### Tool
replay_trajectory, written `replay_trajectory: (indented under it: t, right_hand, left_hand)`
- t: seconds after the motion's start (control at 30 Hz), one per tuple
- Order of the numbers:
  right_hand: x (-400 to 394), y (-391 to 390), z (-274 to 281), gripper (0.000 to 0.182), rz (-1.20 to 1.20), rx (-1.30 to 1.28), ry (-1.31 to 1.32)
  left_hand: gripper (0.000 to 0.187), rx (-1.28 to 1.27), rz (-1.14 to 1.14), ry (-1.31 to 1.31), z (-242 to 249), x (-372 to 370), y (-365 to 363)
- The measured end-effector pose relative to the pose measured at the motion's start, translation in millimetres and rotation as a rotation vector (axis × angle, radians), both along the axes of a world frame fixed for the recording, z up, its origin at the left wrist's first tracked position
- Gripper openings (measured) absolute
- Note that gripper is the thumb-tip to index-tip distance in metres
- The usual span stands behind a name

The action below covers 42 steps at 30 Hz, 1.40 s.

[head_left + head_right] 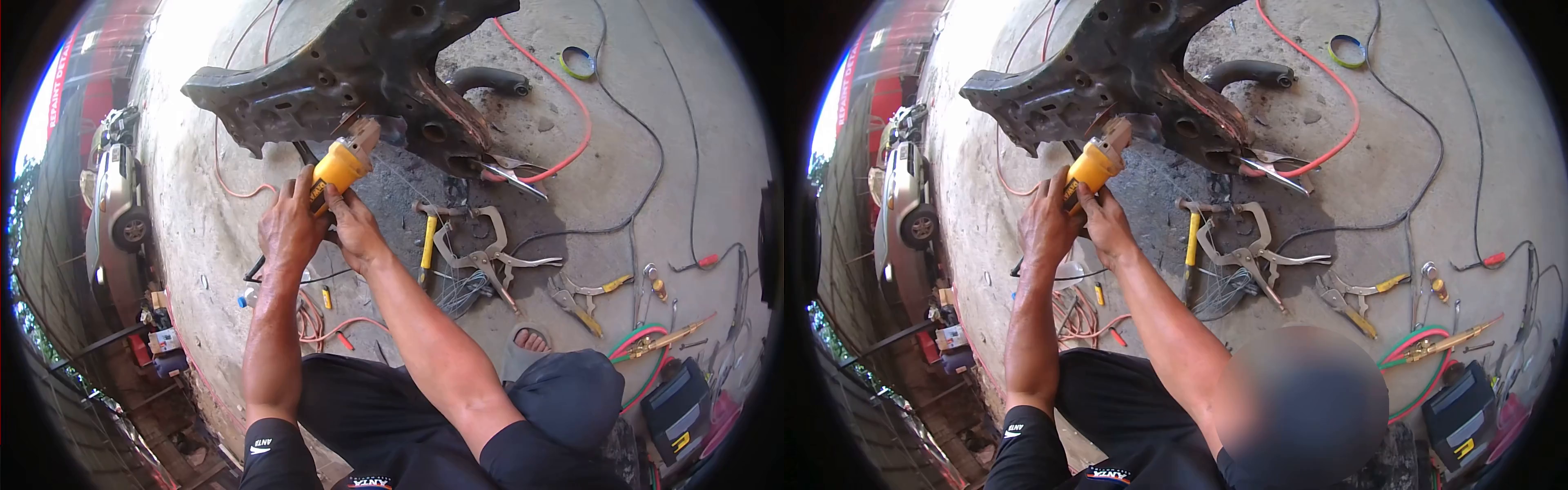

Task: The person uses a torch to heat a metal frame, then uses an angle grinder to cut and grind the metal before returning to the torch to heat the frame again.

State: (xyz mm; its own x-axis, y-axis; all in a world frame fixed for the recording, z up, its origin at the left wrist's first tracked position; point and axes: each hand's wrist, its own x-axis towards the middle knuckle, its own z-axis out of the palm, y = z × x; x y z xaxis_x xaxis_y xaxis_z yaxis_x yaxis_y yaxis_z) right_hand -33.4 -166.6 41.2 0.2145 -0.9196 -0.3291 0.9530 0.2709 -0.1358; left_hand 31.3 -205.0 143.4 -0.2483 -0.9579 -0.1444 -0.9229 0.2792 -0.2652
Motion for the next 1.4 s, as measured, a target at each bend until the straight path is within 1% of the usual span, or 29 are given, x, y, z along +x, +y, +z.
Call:
replay_trajectory:
  t: [0.1,0.2,0.5,0.6,0.7,0.9,1.1,1.2,1.4]
  right_hand:
    - [5,-5,-5,0.06,-0.014,-0.031,0.024]
    - [10,-4,-6,0.063,-0.056,-0.009,0.048]
    - [23,-2,-14,0.066,-0.071,0.023,0.215]
    - [22,-1,-14,0.067,-0.052,0.045,0.181]
    - [23,-2,-22,0.066,-0.073,0.02,0.265]
    - [18,-2,-20,0.065,-0.063,0.053,0.232]
    - [16,-3,-18,0.066,-0.077,0.061,0.248]
    - [14,-4,-18,0.065,-0.061,0.057,0.301]
    - [14,-5,-20,0.064,-0.082,0.059,0.322]
  left_hand:
    - [0.071,-0.001,0.007,0.044,1,0,-6]
    - [0.068,0.017,0.02,0.063,-3,2,-8]
    - [0.074,0.051,0.041,0.088,-13,17,-6]
    - [0.076,0.053,0.039,0.11,-14,16,-4]
    - [0.077,0.061,0.042,0.118,-18,14,-5]
    - [0.073,0.055,0.042,0.194,-25,16,-6]
    - [0.071,0.076,0.045,0.196,-24,15,-8]
    - [0.077,0.057,0.03,0.187,-28,17,-7]
    - [0.078,0.047,0.038,0.197,-32,17,-8]
